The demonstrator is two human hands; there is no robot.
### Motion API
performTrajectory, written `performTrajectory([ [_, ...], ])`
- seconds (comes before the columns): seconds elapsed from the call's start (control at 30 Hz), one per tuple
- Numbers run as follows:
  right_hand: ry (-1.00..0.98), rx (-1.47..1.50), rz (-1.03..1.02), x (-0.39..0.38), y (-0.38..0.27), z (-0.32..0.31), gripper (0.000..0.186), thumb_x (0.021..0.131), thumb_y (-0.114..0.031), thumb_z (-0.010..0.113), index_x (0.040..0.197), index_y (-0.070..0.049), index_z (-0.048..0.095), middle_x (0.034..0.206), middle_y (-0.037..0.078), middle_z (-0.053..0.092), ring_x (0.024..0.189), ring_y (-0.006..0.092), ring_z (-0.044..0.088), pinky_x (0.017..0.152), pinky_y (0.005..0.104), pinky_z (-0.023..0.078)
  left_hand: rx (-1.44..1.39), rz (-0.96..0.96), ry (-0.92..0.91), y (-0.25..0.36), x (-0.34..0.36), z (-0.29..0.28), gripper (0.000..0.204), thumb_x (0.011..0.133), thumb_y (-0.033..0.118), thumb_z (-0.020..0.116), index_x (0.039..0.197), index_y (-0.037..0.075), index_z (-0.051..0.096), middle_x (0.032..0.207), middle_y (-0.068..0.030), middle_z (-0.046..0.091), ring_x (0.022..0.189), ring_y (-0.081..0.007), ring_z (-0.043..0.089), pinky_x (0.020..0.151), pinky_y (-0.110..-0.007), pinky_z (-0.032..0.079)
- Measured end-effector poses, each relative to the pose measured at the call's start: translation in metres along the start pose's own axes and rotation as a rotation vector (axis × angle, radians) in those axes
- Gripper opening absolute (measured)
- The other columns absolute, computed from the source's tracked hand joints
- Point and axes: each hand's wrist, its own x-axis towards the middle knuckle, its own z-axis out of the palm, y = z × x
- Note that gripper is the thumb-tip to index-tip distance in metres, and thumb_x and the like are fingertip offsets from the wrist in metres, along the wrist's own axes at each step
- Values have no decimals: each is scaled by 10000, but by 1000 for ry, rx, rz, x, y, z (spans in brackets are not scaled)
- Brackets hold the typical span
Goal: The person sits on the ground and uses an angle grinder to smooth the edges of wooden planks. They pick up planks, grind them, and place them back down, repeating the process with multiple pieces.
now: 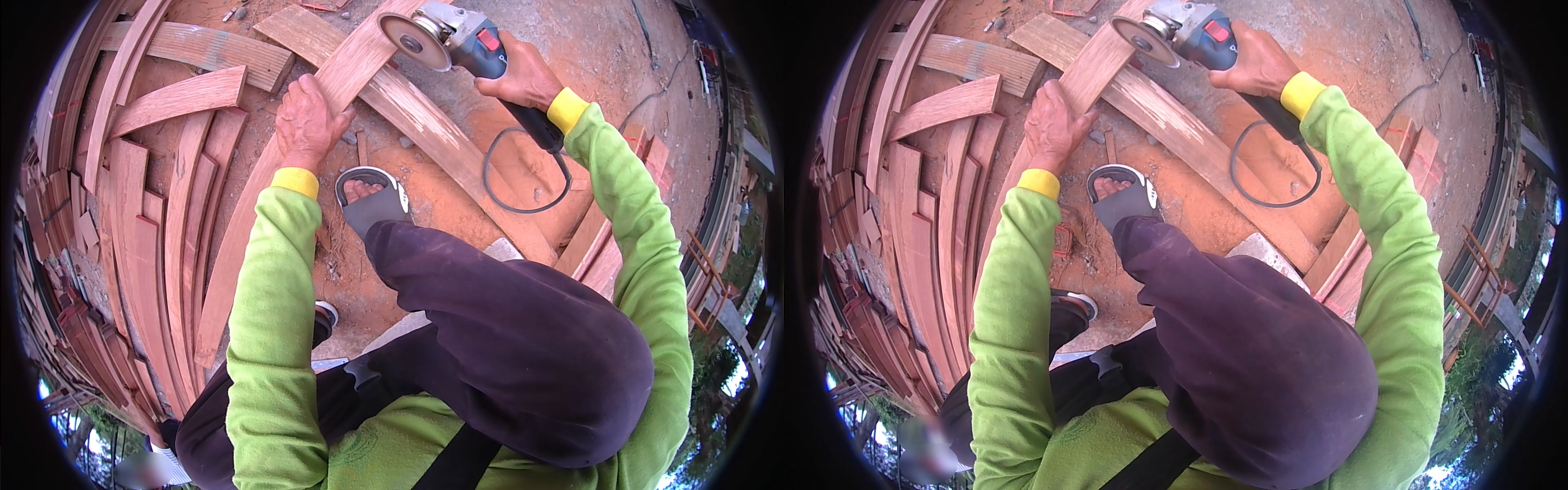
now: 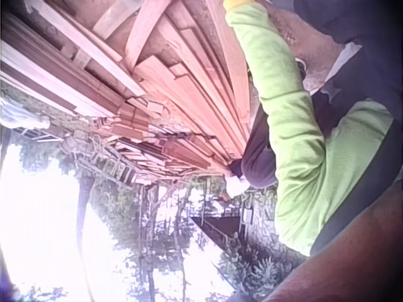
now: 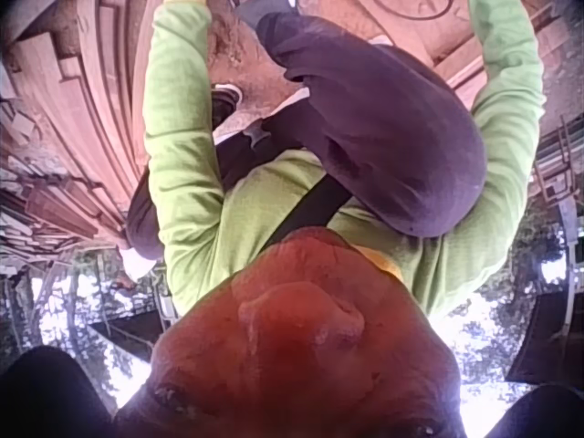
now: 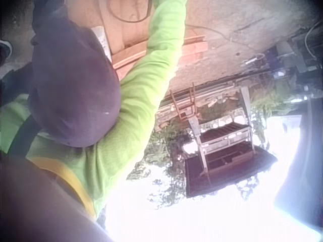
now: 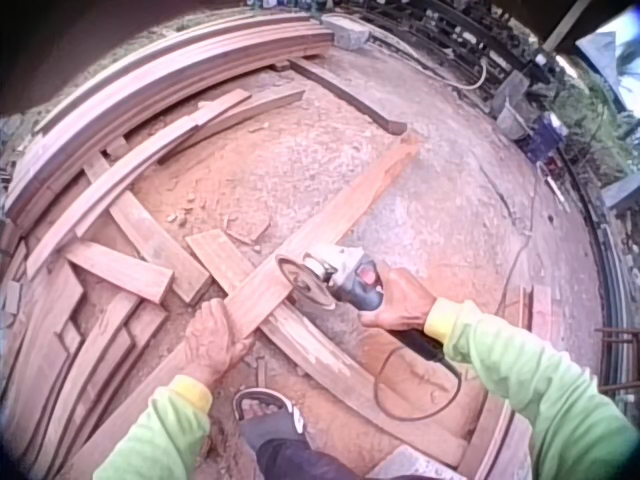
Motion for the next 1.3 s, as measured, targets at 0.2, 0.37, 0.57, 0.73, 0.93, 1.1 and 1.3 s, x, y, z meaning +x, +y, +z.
performTrajectory([
  [0.2,-5,0,0,1,1,1,616,614,-326,760,995,114,558,808,287,645,754,391,668,734,416,528,-34,-18,2,-1,0,1,664,645,394,831,1074,23,487,1027,-192,589,959,-374,618,800,-447,527],
  [0.37,-10,-12,6,2,1,1,618,615,-324,759,996,118,555,810,294,644,758,396,669,733,420,527,-40,-21,3,-1,0,1,663,642,391,831,1072,23,485,1027,-195,590,958,-378,618,801,-451,527],
  [0.57,-7,8,-7,3,1,3,609,621,-309,748,1002,122,548,812,302,642,765,405,666,739,427,524,-44,-18,8,-3,0,2,663,645,398,825,1071,24,482,1023,-195,586,960,-380,616,802,-456,526],
  [0.73,-38,14,32,2,1,1,627,634,-291,742,1068,110,530,846,289,640,777,392,657,747,420,517,-49,-13,-1,-1,0,1,672,643,408,826,1067,20,477,1016,-203,583,952,-389,615,794,-461,527],
  [0.93,-34,46,14,2,-1,0,606,639,-270,735,1063,104,514,833,281,636,768,385,653,733,423,512,-62,-23,-9,0,0,-2,672,643,413,827,1055,16,476,1017,-209,580,939,-400,615,798,-466,522],
  [1.1,-31,55,16,2,-1,2,577,638,-251,730,1041,100,511,814,279,633,756,388,649,723,425,512,-62,-23,-10,0,0,-2,674,640,408,832,1055,14,476,1017,-210,578,937,-402,615,801,-465,522],
  [1.3,-2,76,6,2,2,5,553,640,-225,724,1049,86,518,817,280,633,756,391,648,731,421,511,-42,-16,-10,1,0,-1,665,628,398,839,1029,18,470,985,-189,561,935,-355,603,804,-435,517],
])
